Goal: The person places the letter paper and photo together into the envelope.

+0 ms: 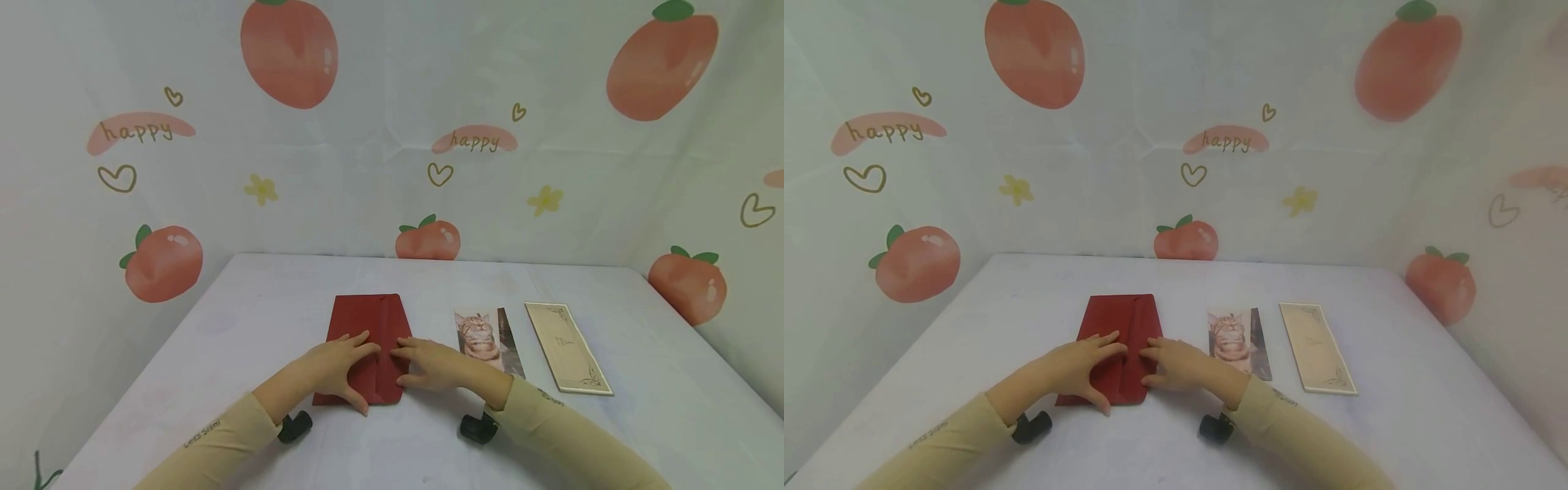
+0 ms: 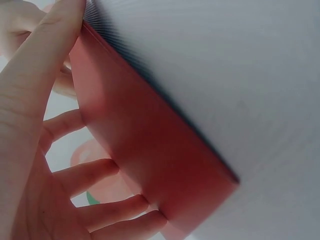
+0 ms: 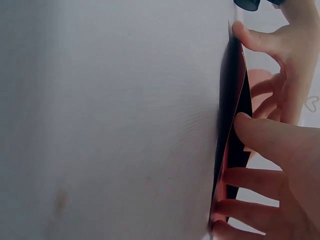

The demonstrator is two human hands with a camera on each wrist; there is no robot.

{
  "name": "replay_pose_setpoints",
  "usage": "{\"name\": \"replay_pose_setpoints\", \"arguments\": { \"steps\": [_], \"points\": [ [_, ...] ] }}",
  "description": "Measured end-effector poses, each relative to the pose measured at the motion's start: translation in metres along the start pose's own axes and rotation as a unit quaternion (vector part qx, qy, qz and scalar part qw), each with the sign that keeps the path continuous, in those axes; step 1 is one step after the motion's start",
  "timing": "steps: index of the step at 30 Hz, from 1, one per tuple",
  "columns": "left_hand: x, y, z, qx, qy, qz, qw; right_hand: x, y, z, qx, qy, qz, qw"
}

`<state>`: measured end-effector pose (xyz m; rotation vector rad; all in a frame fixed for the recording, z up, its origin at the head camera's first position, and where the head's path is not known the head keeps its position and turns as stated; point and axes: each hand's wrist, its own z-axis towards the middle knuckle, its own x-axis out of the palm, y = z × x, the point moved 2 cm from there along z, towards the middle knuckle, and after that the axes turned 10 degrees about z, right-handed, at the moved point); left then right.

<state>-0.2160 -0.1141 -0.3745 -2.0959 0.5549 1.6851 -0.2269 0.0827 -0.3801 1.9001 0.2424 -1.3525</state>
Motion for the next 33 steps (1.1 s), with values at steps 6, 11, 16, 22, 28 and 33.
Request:
{"name": "replay_pose_setpoints", "arguments": {
  "steps": [6, 11, 16, 22, 28, 33],
  "points": [
    [0.0, 0.0, 0.001, 0.0, 0.001, -0.001, 1.0, -0.004, -0.003, -0.002, -0.026, -0.03, 0.019, 0.999],
    [-0.001, 0.0, 0.001, -0.002, 0.003, 0.001, 1.0, -0.011, -0.006, -0.007, -0.052, -0.075, 0.059, 0.994],
    [-0.002, -0.001, 0.001, -0.003, 0.003, -0.004, 1.0, -0.019, -0.009, -0.013, -0.071, -0.121, 0.088, 0.986],
    [-0.002, -0.001, 0.0, -0.001, 0.001, -0.008, 1.0, -0.021, -0.019, -0.018, -0.083, -0.151, 0.117, 0.978],
    [-0.001, 0.001, 0.0, 0.0, 0.001, -0.007, 1.0, -0.022, -0.027, -0.024, -0.066, -0.158, 0.135, 0.976],
    [0.0, 0.002, 0.001, 0.004, -0.003, -0.005, 1.0, -0.024, -0.034, -0.03, -0.058, -0.169, 0.148, 0.973]
  ]
}}
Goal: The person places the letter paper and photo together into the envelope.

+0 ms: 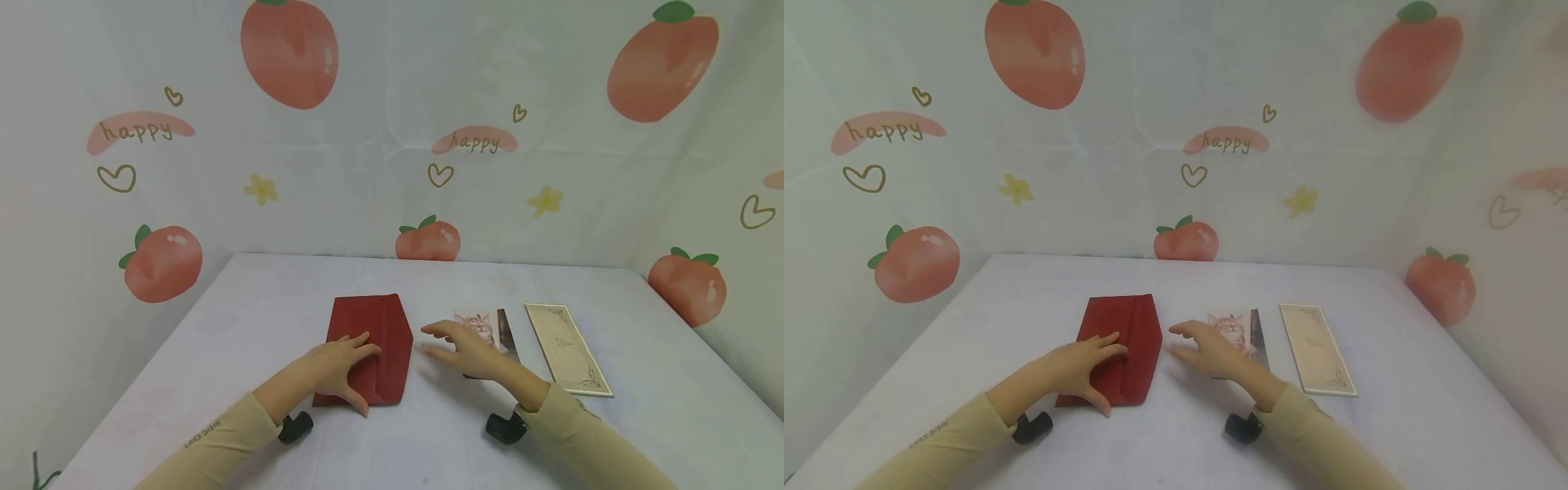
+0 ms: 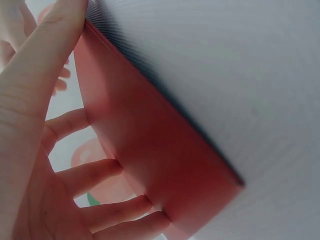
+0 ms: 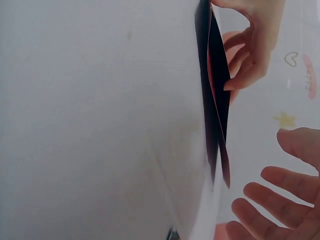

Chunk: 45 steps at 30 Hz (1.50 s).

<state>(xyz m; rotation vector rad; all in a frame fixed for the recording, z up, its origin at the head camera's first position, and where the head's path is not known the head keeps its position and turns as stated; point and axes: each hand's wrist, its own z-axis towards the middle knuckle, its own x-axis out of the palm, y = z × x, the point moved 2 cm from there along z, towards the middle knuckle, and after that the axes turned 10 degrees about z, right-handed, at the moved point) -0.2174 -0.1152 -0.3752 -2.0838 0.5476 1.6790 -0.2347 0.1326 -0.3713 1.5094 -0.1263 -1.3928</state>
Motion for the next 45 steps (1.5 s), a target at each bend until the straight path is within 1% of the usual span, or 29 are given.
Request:
{"name": "replay_pose_setpoints", "arguments": {
  "steps": [6, 11, 17, 20, 23, 28, 38, 45],
  "points": [
    [0.001, 0.0, -0.001, 0.001, -0.003, -0.003, 1.0, -0.008, -0.007, -0.005, 0.028, -0.018, 0.006, 0.999],
    [0.0, 0.0, -0.001, 0.001, -0.002, -0.007, 1.0, -0.016, -0.011, -0.011, 0.038, -0.04, 0.016, 0.998],
    [-0.001, 0.0, -0.002, 0.003, -0.002, -0.009, 1.0, -0.027, -0.023, -0.018, 0.052, -0.062, 0.024, 0.996],
    [-0.001, 0.0, -0.002, 0.003, -0.002, -0.011, 0.9999, -0.033, -0.029, -0.021, 0.075, -0.068, 0.028, 0.994],
    [-0.001, 0.0, -0.002, 0.003, -0.002, -0.01, 0.9999, -0.04, -0.033, -0.026, 0.094, -0.074, 0.023, 0.993],
    [-0.003, -0.001, -0.004, 0.004, -0.002, -0.013, 0.9999, -0.051, -0.036, -0.034, 0.106, -0.09, 0.012, 0.99],
    [-0.004, -0.002, -0.004, 0.005, -0.001, -0.012, 0.9999, -0.067, -0.053, -0.047, 0.146, -0.139, -0.017, 0.979],
    [-0.004, -0.002, -0.004, 0.007, -0.001, -0.013, 0.9999, -0.074, -0.061, -0.056, 0.183, -0.147, -0.017, 0.972]
  ]
}}
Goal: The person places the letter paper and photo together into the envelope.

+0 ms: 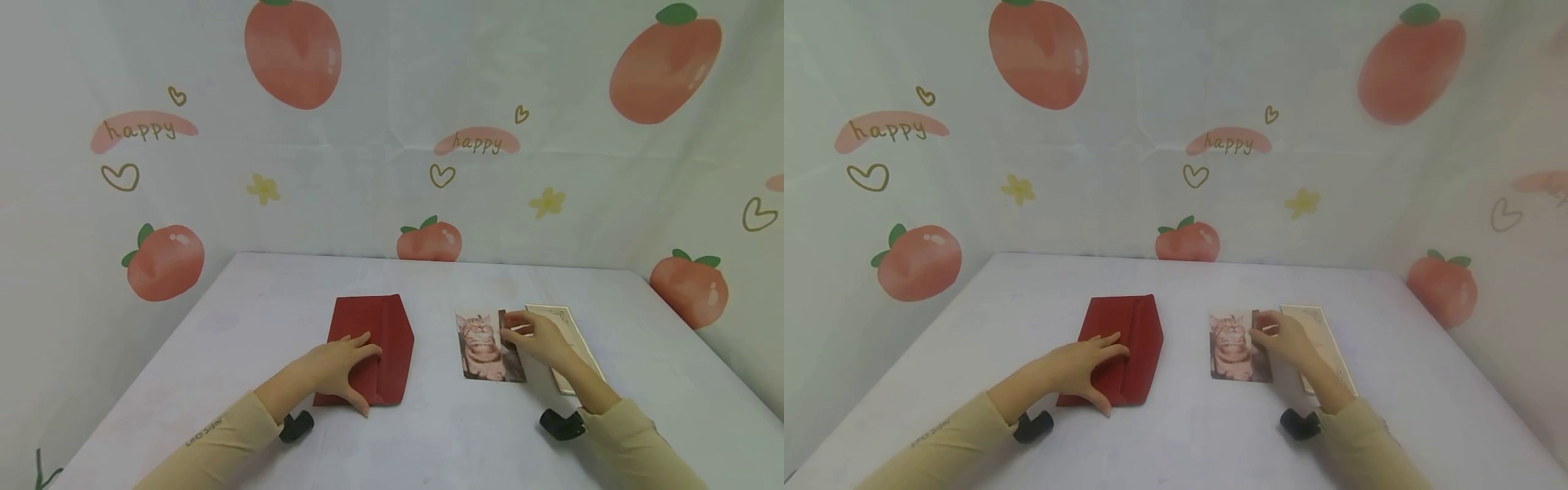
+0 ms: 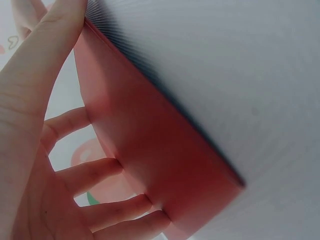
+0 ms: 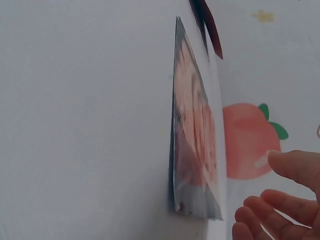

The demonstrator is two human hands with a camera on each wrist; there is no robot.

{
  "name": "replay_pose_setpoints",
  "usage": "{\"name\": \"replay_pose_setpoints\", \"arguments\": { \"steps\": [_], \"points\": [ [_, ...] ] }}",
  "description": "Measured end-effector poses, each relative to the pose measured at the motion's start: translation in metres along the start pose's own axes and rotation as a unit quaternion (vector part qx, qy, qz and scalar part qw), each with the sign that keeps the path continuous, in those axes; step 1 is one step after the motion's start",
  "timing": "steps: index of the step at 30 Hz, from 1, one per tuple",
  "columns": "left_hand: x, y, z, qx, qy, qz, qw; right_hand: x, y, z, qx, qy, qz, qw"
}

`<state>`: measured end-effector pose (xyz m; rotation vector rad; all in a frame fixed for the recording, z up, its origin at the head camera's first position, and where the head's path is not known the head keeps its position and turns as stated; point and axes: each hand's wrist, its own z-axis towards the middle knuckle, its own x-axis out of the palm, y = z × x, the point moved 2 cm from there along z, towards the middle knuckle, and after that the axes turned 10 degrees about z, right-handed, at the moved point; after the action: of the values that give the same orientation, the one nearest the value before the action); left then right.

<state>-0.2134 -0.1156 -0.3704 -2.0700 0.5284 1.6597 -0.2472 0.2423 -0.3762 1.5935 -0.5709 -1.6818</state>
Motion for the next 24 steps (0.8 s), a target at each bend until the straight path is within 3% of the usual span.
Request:
{"name": "replay_pose_setpoints", "arguments": {
  "steps": [17, 24],
  "points": [
    [0.002, 0.001, 0.001, -0.005, 0.005, 0.002, 1.0, -0.004, -0.018, -0.001, 0.092, 0.014, 0.012, 0.996],
    [0.003, 0.001, 0.001, -0.004, 0.004, 0.001, 1.0, 0.001, -0.023, 0.002, 0.091, 0.015, 0.011, 0.996]
  ]
}}
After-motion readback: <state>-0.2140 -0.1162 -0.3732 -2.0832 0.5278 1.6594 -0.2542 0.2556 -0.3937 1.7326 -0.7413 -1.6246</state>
